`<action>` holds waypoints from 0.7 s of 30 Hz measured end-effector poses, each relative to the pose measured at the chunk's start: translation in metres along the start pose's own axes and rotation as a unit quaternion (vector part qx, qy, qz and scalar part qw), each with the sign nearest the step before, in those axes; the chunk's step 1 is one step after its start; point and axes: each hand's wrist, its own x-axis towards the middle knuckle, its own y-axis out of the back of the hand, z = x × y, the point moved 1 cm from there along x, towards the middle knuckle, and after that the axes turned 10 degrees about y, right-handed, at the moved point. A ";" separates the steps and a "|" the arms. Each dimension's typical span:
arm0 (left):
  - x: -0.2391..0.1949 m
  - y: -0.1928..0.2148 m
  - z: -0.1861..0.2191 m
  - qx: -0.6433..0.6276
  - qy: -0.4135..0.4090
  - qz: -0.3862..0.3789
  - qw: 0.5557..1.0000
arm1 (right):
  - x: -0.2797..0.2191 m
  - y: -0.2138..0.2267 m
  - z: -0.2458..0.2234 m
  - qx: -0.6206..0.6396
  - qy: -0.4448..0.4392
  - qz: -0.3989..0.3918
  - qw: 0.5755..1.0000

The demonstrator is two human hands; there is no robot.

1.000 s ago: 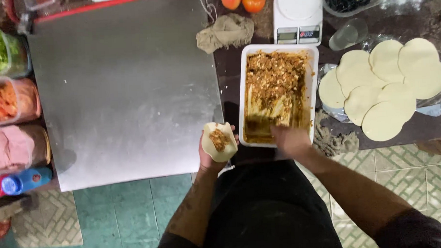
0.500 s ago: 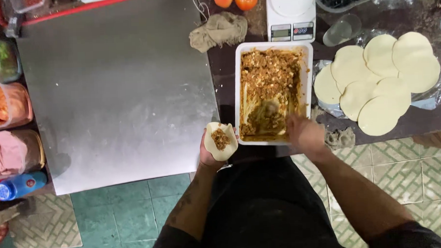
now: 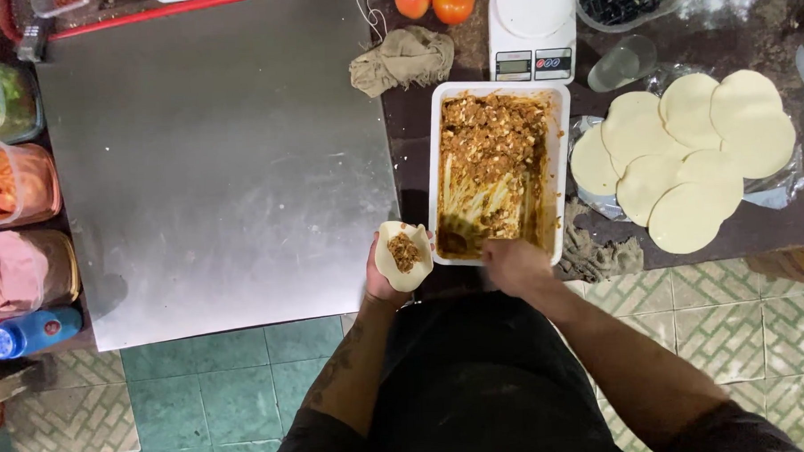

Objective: Filling and folding empanada dough with a meat mixture.

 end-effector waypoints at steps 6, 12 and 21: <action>-0.005 -0.019 0.007 -0.014 0.001 0.064 0.998 | 0.019 0.016 0.045 0.198 0.075 -0.016 0.977; -0.013 -0.066 -0.001 0.144 -0.129 -0.080 0.978 | -0.037 0.007 0.039 0.355 0.174 0.026 0.918; 0.021 -0.115 -0.025 -0.053 -0.053 -0.158 0.985 | -0.088 -0.012 -0.031 0.192 0.314 0.531 0.763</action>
